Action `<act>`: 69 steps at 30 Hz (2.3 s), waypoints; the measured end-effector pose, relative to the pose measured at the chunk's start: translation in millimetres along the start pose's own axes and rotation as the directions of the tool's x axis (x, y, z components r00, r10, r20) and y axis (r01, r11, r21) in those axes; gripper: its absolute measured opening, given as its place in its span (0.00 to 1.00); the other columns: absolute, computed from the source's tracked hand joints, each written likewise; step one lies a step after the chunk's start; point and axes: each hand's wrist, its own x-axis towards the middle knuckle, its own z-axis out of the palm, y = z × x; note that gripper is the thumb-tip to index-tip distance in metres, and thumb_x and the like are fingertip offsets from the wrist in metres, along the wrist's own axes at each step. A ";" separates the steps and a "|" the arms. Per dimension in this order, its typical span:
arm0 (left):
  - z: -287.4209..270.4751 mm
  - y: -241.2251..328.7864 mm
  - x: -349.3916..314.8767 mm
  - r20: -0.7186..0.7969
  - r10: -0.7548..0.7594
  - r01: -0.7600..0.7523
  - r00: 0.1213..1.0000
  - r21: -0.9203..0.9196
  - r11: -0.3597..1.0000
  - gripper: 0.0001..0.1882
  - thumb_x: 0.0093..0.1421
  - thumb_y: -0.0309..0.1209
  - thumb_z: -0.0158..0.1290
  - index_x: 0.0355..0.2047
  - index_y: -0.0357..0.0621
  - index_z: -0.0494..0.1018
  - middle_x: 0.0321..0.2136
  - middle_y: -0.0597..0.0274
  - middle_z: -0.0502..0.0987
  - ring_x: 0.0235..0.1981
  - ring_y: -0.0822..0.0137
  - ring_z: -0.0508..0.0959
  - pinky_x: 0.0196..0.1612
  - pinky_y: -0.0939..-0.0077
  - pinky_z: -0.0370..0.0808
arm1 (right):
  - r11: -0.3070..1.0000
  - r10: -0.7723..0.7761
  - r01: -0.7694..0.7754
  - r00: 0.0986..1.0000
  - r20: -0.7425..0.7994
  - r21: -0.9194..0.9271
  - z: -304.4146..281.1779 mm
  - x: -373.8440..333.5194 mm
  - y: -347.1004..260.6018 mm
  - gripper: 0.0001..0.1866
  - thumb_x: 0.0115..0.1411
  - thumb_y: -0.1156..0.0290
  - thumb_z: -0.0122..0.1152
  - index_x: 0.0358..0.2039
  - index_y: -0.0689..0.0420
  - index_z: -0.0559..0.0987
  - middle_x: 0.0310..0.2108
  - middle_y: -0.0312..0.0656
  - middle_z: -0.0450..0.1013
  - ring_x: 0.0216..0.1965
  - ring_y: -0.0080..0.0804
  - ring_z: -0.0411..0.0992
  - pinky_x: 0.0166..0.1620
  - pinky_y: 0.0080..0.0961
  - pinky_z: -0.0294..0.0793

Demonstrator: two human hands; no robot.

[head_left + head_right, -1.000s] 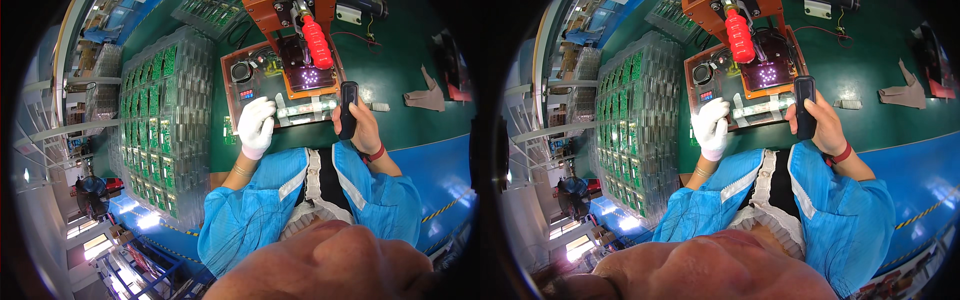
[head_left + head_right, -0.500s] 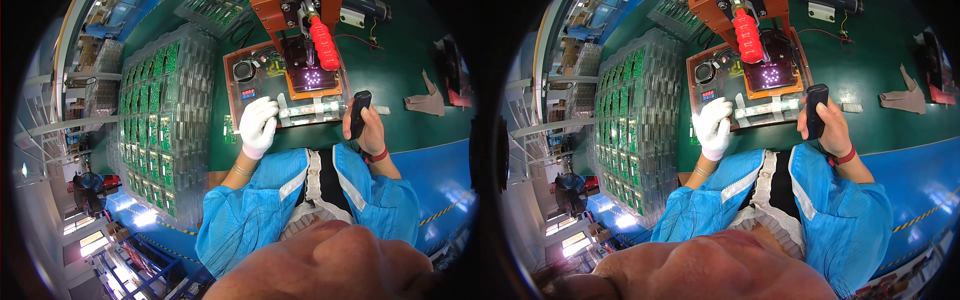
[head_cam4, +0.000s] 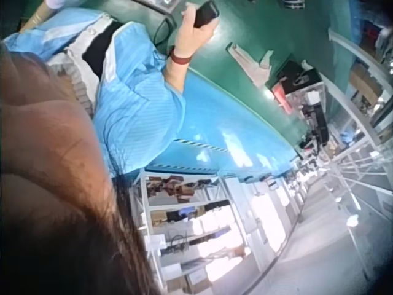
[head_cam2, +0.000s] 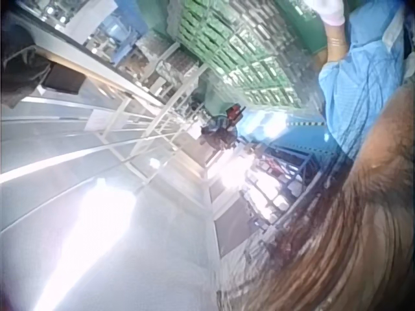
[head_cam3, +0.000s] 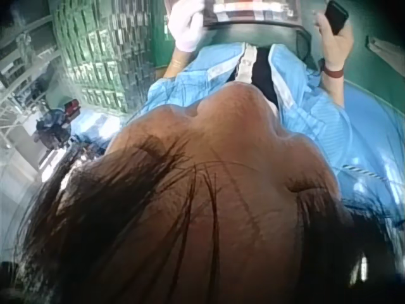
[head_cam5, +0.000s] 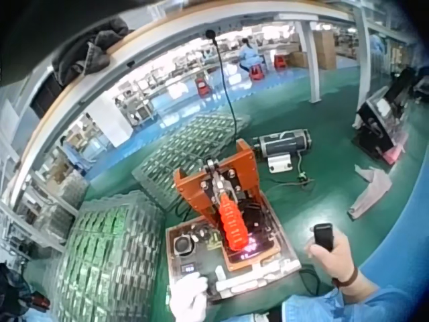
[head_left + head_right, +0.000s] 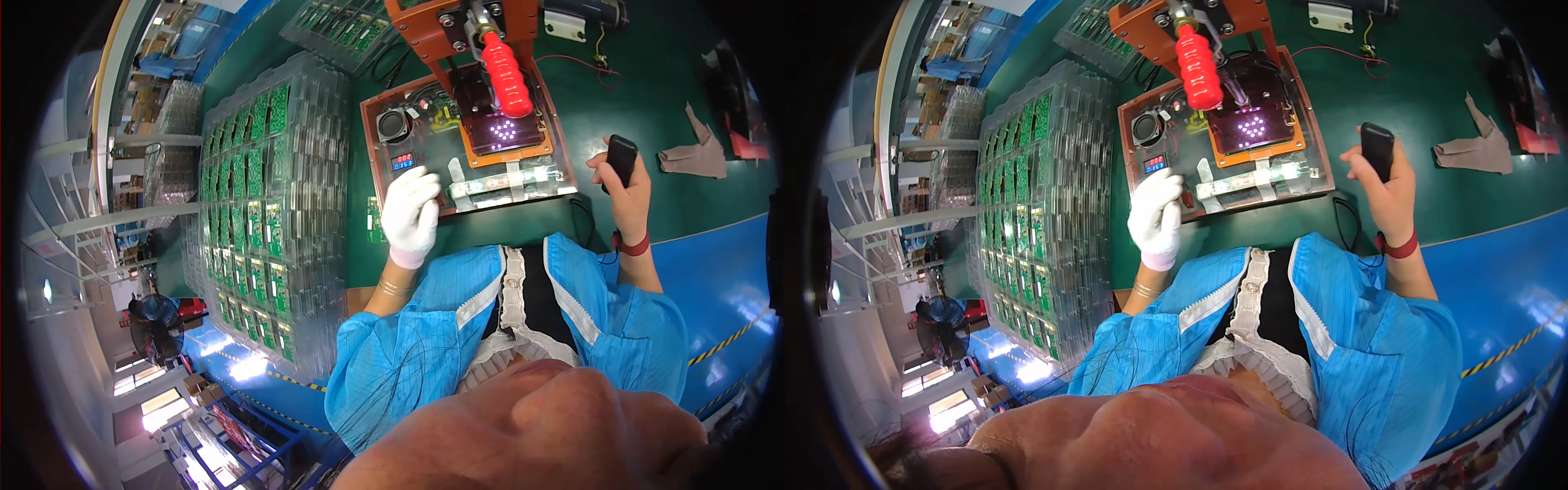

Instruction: Testing electronic components using a test fixture and a handheld device at a manufacturing station.

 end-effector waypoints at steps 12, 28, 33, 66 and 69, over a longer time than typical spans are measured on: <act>-14.5 -12.3 -11.2 -0.115 -0.121 0.126 0.986 0.044 0.991 0.16 0.53 0.16 0.49 0.41 0.33 0.79 0.45 0.49 0.81 0.51 0.52 0.78 0.57 0.63 0.72 | 0.876 -0.120 0.238 0.950 0.288 -0.420 0.9 1.8 10.9 0.29 0.47 0.82 0.71 0.53 0.57 0.79 0.34 0.36 0.80 0.25 0.23 0.68 0.31 0.17 0.69; -13.6 -11.9 -11.8 -0.102 -0.111 0.118 0.989 0.065 0.991 0.14 0.55 0.19 0.51 0.41 0.36 0.79 0.43 0.51 0.81 0.51 0.51 0.78 0.57 0.63 0.73 | 0.877 -0.089 0.187 0.968 0.234 -0.442 13.6 7.2 15.4 0.22 0.47 0.80 0.72 0.46 0.58 0.82 0.29 0.36 0.79 0.22 0.24 0.68 0.29 0.18 0.68; -13.6 -13.2 -12.1 -0.105 -0.103 0.110 0.989 0.068 0.992 0.13 0.55 0.20 0.52 0.41 0.36 0.79 0.43 0.51 0.81 0.51 0.51 0.78 0.56 0.62 0.73 | 0.888 -0.136 0.282 0.915 0.379 -0.363 5.3 3.3 10.2 0.20 0.49 0.81 0.70 0.45 0.58 0.82 0.31 0.38 0.81 0.23 0.24 0.69 0.30 0.18 0.68; -42.5 -25.9 -32.6 -0.219 -0.701 0.691 0.679 -0.131 0.711 0.32 0.58 0.25 0.56 0.63 0.36 0.64 0.64 0.50 0.67 0.63 0.54 0.69 0.66 0.65 0.65 | 0.687 -0.725 0.712 0.683 0.084 0.146 -3.5 32.4 -52.2 0.16 0.59 0.87 0.56 0.48 0.66 0.76 0.39 0.59 0.79 0.27 0.36 0.75 0.34 0.27 0.78; -36.1 -32.9 -40.4 -0.135 -0.633 0.635 0.762 -0.036 0.772 0.34 0.60 0.27 0.55 0.67 0.36 0.60 0.66 0.49 0.64 0.65 0.54 0.67 0.67 0.66 0.63 | 0.668 -0.742 0.740 0.655 0.142 0.075 1.2 29.7 -55.1 0.16 0.58 0.87 0.58 0.48 0.67 0.76 0.39 0.60 0.79 0.27 0.36 0.75 0.35 0.26 0.78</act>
